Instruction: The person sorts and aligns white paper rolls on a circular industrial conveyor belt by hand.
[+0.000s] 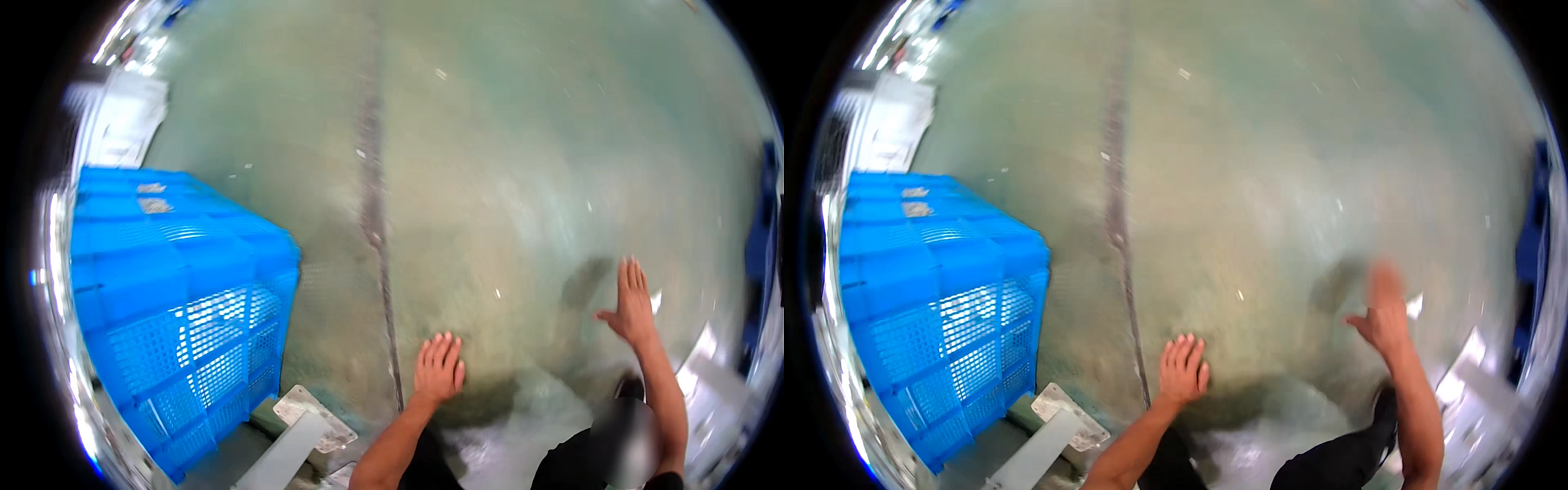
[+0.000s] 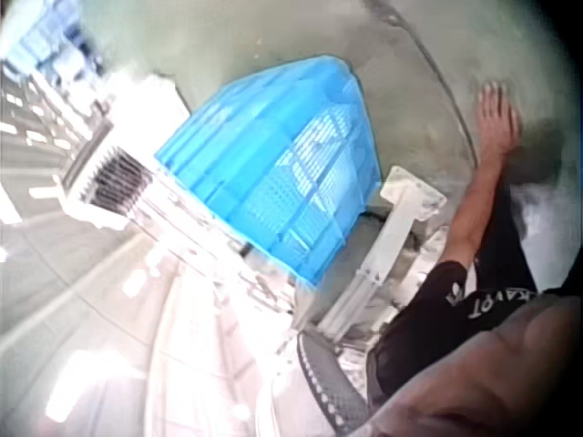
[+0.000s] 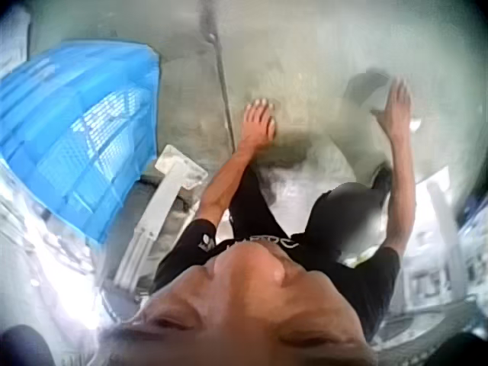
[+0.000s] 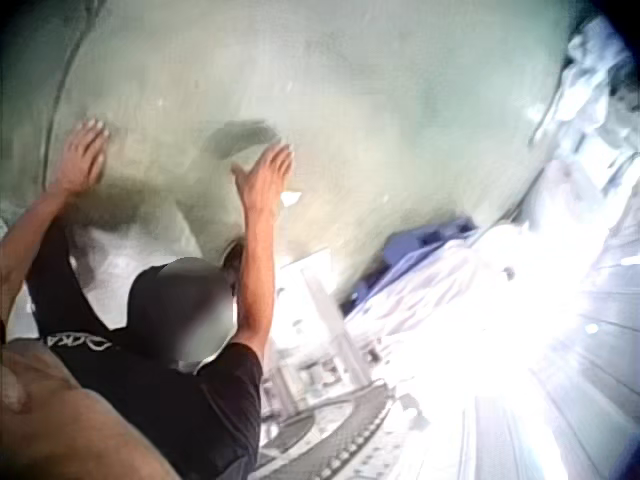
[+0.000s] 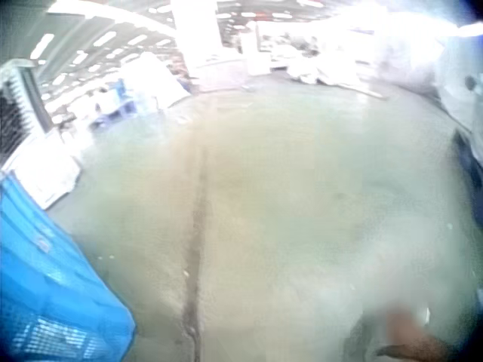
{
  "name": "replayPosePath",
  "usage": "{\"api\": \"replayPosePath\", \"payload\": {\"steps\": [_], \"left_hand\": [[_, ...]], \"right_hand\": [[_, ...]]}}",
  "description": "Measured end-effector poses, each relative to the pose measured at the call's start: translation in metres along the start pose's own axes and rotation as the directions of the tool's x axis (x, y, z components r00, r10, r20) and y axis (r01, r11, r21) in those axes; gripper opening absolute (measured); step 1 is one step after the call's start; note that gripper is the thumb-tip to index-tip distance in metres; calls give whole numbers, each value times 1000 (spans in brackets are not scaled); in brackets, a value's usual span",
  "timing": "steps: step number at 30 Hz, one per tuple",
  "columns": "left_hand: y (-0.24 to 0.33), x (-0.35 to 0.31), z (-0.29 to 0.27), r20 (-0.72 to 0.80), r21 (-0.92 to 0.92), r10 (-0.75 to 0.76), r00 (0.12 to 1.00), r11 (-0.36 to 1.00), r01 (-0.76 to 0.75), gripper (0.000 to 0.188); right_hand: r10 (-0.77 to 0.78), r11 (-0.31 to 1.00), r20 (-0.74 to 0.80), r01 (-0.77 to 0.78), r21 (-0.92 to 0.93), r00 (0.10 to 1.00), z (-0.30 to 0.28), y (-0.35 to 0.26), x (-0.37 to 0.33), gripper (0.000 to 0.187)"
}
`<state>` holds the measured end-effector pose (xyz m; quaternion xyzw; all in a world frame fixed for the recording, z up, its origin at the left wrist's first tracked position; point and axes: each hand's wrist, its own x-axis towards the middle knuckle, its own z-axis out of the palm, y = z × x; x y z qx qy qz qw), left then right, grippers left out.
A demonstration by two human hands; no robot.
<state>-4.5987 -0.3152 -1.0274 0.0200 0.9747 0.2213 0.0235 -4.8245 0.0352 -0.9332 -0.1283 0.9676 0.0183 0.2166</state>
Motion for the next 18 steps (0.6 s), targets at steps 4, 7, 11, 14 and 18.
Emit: {"api": "replayPosePath", "payload": {"steps": [4, 7, 11, 14, 18], "left_hand": [[-8, -1, 7, 69, -25, -22, 997, 999, 24, 46], [-9, -9, -1, 90, -68, -69, 994, 995, 75, 46], [-2, -8, 9, 217, -23, -137, 966, 989, 145, 44], [15, 17, -25, 357, -12, -234, 904, 967, 255, 39], [44, 67, -78, 512, 93, -474, 717, 860, 502, 40]], "right_hand": [[-122, 985, 148, 138, -104, 981, -43, -46, 220, 137], [-109, 966, 222, 156, -207, 969, -30, -64, 245, 144], [-122, 945, 284, 198, -259, 951, -16, -61, 248, 151], [-166, 919, -36, 141, -368, 985, 26, -45, 255, 148], [-367, 606, -411, -121, -786, 835, -6, -64, 253, 139]]}}
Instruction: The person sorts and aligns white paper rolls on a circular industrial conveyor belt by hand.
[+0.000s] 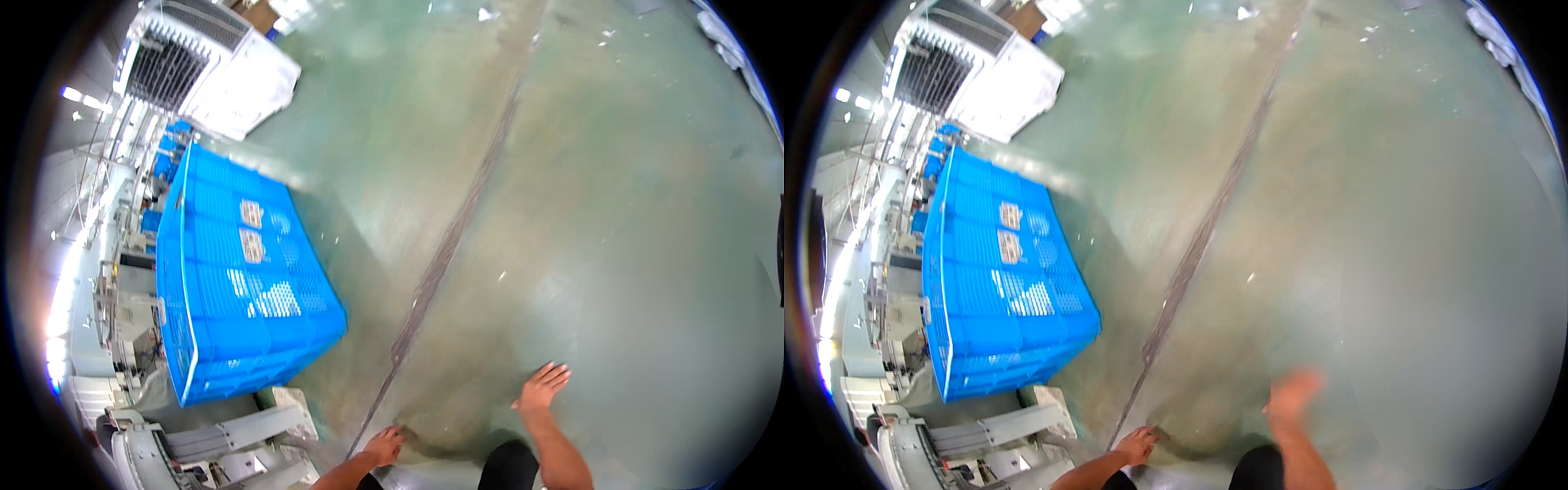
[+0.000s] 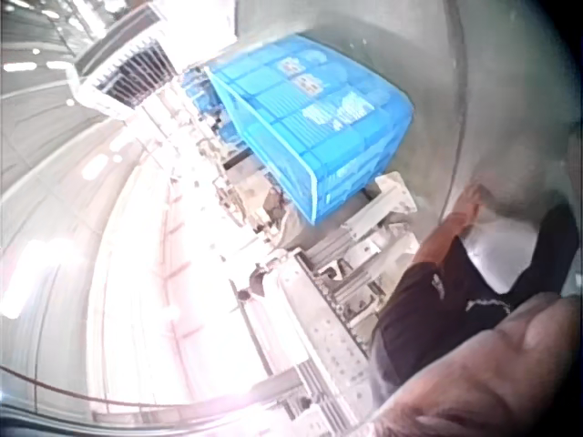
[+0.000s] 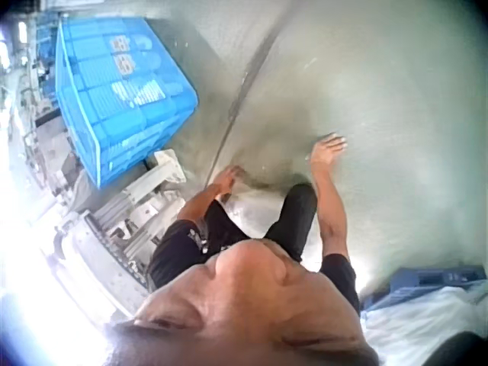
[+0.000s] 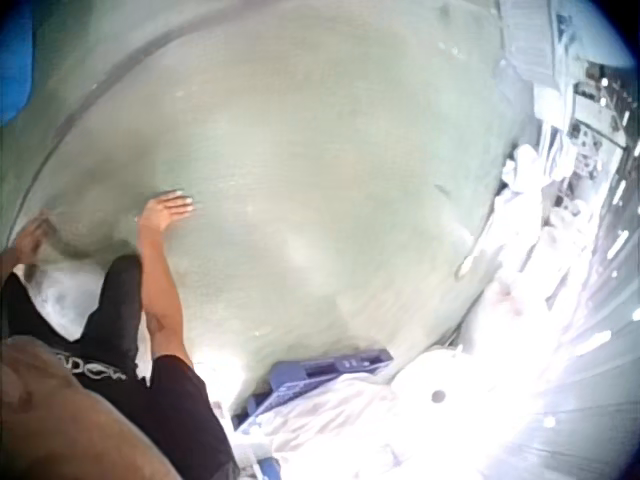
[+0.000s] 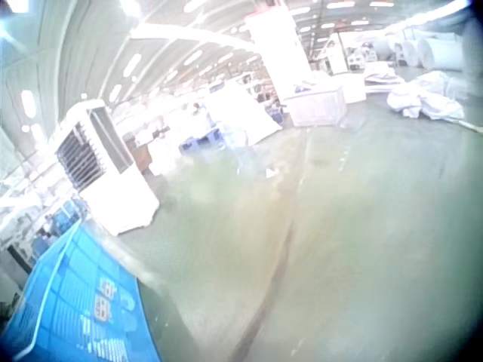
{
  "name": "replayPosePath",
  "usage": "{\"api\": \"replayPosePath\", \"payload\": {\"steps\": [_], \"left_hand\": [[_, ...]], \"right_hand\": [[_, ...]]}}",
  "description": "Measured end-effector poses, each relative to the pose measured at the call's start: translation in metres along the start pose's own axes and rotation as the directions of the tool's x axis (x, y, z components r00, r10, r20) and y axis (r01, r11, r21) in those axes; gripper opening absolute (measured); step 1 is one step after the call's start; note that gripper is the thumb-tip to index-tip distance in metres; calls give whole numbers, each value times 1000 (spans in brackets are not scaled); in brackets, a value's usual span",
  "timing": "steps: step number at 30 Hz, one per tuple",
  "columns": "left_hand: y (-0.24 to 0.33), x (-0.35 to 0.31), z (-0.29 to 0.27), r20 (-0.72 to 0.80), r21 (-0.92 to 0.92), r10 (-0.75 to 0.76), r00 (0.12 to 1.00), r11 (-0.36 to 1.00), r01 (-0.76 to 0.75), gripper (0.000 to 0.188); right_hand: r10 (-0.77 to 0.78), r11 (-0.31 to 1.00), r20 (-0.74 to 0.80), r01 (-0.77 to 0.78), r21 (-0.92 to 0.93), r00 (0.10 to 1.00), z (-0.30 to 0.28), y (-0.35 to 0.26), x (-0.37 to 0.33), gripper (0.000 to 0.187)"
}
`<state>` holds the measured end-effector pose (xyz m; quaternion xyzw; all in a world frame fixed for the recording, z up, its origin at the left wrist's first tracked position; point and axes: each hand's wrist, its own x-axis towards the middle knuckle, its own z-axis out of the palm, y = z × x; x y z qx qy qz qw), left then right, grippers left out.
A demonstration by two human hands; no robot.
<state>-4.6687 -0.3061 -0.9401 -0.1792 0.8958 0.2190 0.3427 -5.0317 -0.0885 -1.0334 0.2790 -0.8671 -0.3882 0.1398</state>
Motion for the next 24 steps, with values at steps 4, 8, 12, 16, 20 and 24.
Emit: {"api": "replayPosePath", "payload": {"steps": [4, 8, 12, 16, 20, 24], "left_hand": [[51, 26, -144, -208, -409, -442, 873, 850, 333, 38], [201, 8, -383, -657, -393, -278, 700, 919, -4, 42], [333, 16, -502, -585, -197, -59, 809, 978, -71, 53], [384, 109, -575, -414, -170, 210, 886, 938, -302, 77], [402, 173, -572, -318, -144, 197, 927, 957, -253, 54], [449, 177, -568, -31, 8, 219, 975, 976, -219, 56]], "right_hand": [[-468, 719, 571, -85, 690, 674, -18, 26, 25, 132], [-466, 614, 510, -150, 774, 723, -8, 12, 19, 128], [-750, 361, 515, -397, 844, 414, 0, 83, 58, 117], [-846, 137, 449, -698, 703, 287, -34, 219, 18, 107], [-639, -103, 646, -879, 466, 417, -111, 297, -82, 101], [-778, 80, 593, -970, -230, -205, -202, 452, -85, 101]]}}
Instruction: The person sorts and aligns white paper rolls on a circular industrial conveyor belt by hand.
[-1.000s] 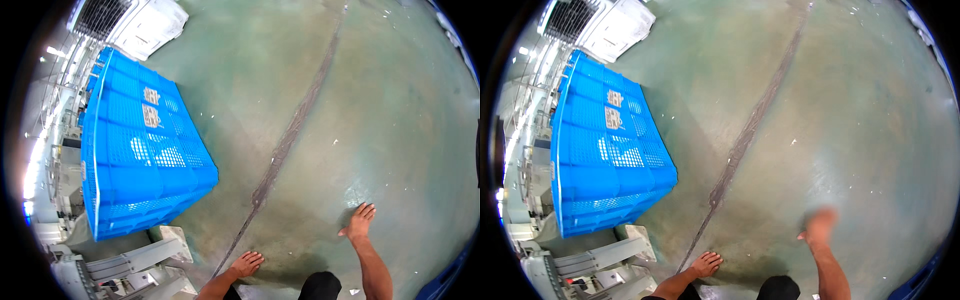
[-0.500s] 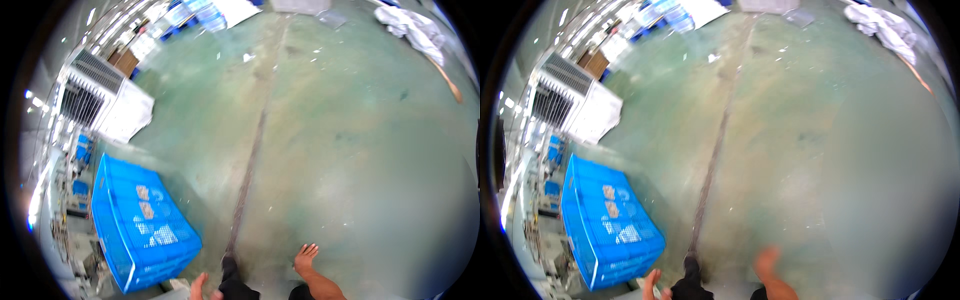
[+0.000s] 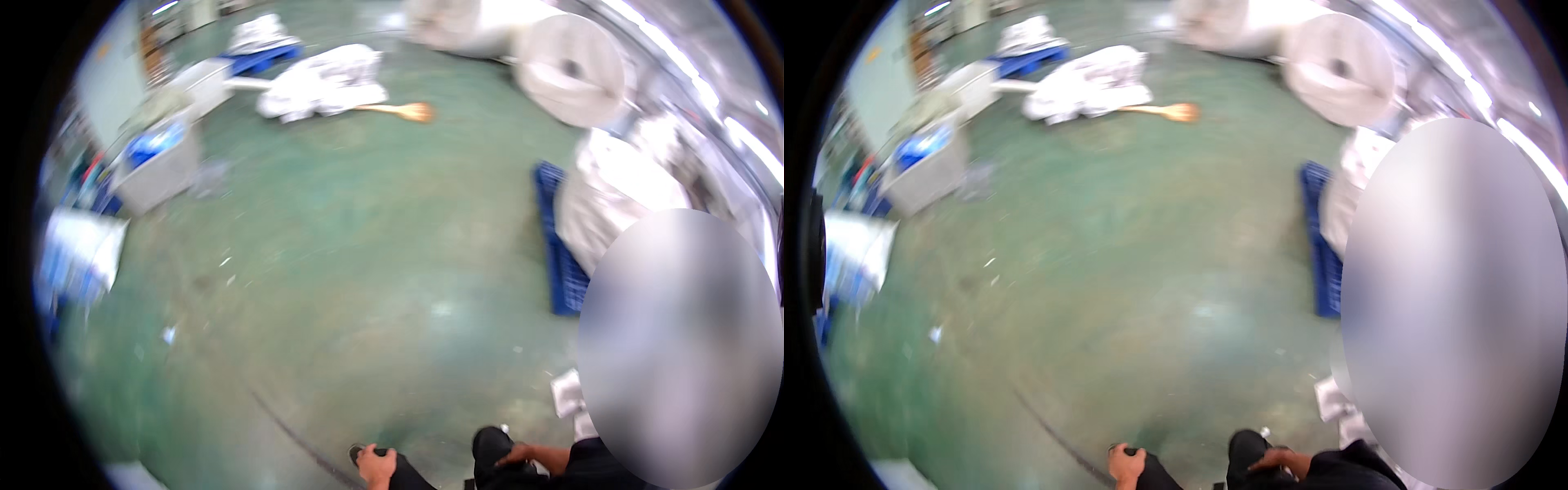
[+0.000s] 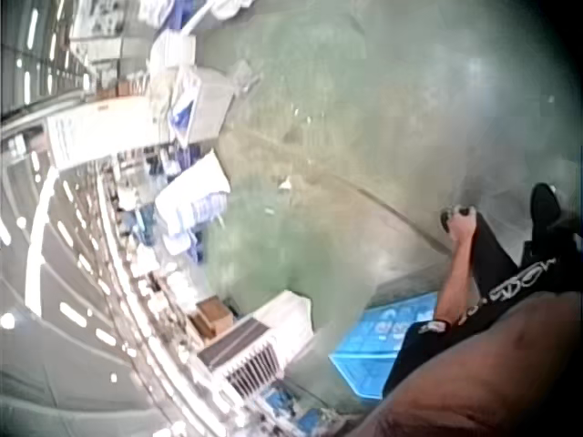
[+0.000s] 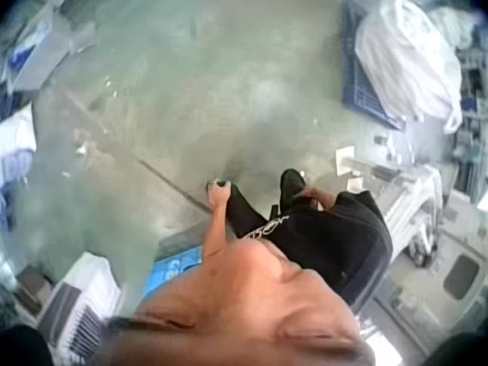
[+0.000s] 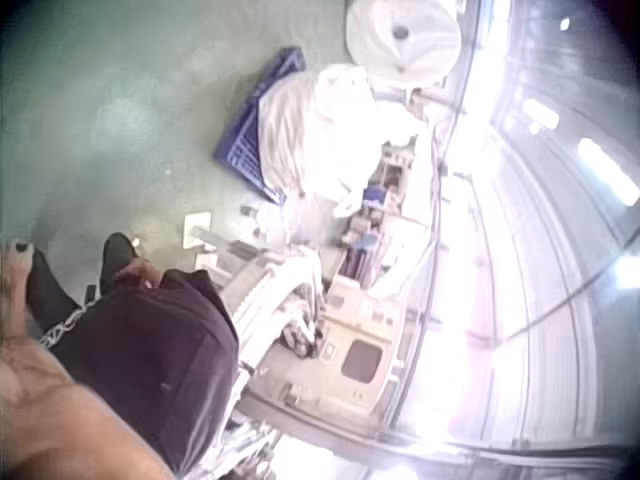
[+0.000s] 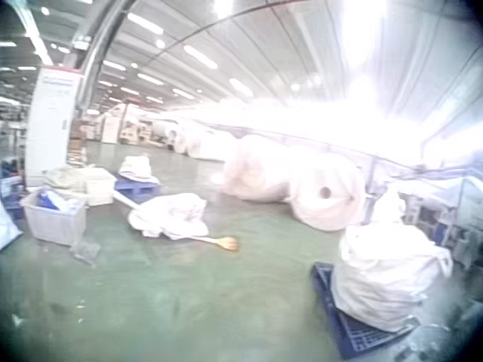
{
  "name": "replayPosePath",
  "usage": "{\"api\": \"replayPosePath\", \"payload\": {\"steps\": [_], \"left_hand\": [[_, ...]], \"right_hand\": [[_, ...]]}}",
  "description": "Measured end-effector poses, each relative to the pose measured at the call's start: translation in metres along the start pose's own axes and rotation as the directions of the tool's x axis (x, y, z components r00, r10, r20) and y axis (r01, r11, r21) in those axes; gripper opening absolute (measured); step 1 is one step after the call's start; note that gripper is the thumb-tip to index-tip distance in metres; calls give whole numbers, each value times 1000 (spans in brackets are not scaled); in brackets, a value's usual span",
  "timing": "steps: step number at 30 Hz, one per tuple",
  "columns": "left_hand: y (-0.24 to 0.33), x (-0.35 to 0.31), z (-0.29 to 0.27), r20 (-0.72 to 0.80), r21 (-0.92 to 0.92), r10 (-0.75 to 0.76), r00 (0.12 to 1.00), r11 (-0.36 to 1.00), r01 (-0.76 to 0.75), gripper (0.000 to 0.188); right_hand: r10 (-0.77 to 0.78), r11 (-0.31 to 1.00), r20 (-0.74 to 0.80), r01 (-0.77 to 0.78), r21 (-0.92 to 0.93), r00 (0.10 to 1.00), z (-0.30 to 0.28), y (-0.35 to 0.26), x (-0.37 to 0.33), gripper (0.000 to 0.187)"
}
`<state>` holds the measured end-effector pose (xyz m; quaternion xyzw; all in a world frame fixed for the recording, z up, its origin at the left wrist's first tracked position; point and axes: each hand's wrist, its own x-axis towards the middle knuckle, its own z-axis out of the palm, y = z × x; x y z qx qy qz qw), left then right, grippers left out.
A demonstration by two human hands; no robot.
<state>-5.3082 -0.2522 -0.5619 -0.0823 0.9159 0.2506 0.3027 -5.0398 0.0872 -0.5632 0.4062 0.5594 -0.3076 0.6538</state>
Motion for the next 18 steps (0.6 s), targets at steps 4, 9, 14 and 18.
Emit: {"api": "replayPosePath", "payload": {"steps": [4, 9, 14, 18], "left_hand": [[84, -35, -3, 207, 365, -214, 955, 922, 127, 82], [117, -73, -31, 585, 288, -182, 790, 958, 8, 90], [318, -55, -41, 645, 381, -66, 762, 891, -245, 68], [475, -62, 15, 724, 443, -20, 690, 780, -442, 52]], "right_hand": [[-231, 758, 155, 78, 648, 960, -38, 65, -150, 90], [-345, 369, 81, 56, 928, 935, -25, 137, -247, 65], [-416, 62, -24, 54, 997, 909, -98, 182, -192, 54], [-227, 126, -114, 145, 981, 967, -126, 211, -186, 59]]}}
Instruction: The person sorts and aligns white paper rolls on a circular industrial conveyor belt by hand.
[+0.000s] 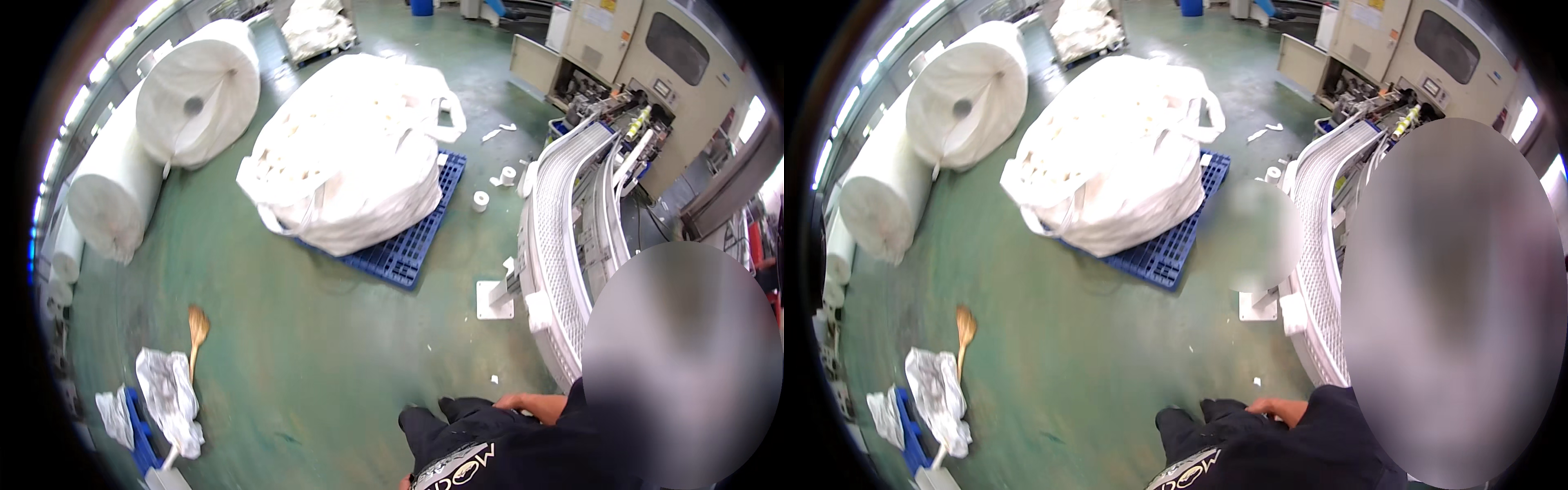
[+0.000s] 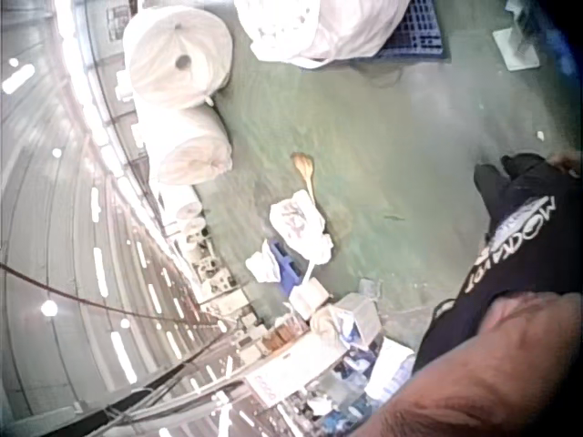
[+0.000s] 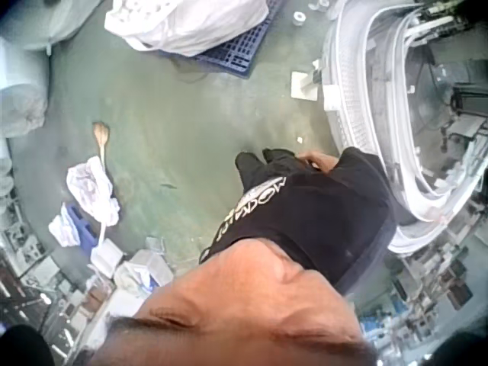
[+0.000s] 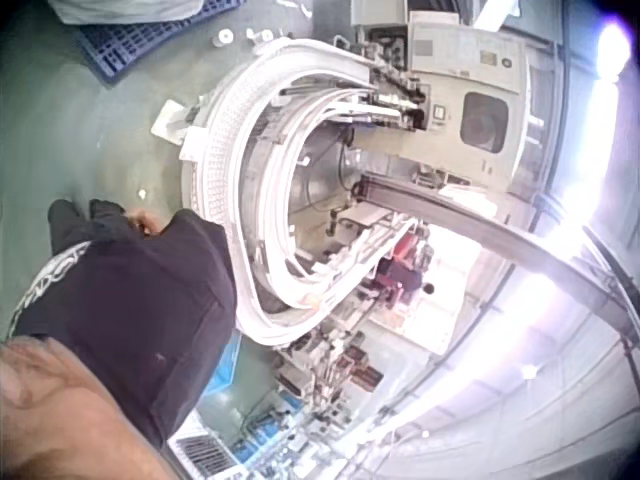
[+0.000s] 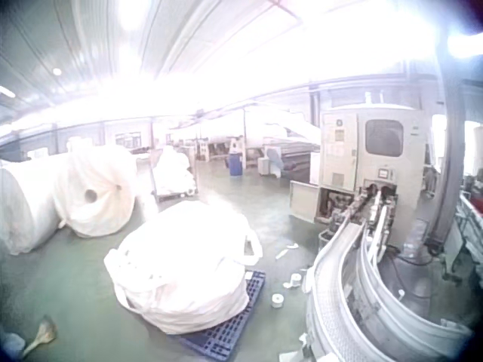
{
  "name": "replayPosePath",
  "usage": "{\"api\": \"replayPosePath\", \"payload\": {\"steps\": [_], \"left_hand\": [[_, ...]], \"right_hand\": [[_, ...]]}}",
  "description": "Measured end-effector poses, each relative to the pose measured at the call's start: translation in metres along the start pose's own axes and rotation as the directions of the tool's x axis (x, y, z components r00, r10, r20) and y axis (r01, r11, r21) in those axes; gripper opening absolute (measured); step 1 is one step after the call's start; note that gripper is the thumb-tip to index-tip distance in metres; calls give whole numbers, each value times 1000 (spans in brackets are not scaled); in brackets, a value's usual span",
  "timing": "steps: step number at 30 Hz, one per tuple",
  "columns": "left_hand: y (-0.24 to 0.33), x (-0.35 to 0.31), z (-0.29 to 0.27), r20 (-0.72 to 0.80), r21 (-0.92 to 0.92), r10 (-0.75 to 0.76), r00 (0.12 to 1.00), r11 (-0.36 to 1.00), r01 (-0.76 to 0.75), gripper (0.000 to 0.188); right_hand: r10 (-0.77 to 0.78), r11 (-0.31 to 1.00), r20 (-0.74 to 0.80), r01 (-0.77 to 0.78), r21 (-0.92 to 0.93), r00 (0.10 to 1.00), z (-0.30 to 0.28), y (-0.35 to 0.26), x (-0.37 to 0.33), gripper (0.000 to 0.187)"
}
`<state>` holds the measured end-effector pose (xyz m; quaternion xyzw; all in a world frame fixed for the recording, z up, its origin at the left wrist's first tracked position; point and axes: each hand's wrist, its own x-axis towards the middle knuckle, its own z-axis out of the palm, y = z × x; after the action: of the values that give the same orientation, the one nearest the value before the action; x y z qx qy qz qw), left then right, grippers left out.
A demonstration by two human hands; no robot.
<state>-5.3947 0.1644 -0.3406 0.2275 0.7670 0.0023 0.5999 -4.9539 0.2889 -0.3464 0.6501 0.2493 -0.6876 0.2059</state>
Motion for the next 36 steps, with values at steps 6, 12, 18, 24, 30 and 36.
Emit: {"api": "replayPosePath", "payload": {"steps": [6, 12, 18, 24, 30, 36], "left_hand": [[207, 97, -63, 92, 234, 94, 991, 966, -114, 30], [489, 176, -113, 136, 64, 3, 991, 998, -12, 24], [854, 266, -127, -86, 292, 711, 698, 688, -664, 31], [1141, 190, 76, 83, 285, 882, 463, 425, -859, 29], [1239, 139, 136, 250, 408, 491, 835, 728, -551, 31], [1402, 113, 269, 506, 300, 566, 651, 592, -748, 24]], "right_hand": [[-140, 990, 93, 140, 13, 986, -89, -103, -27, 59], [-208, 977, -193, 194, -88, 959, -244, -232, -63, 80], [-184, 961, -582, 270, 64, 792, -359, -310, -102, 49], [-219, 926, -766, 376, 32, 604, -587, -374, -102, 44], [-49, 713, -872, 629, 311, 488, -770, -416, -130, 48], [196, 646, -796, 535, 545, 573, -899, -405, -102, 56]]}}
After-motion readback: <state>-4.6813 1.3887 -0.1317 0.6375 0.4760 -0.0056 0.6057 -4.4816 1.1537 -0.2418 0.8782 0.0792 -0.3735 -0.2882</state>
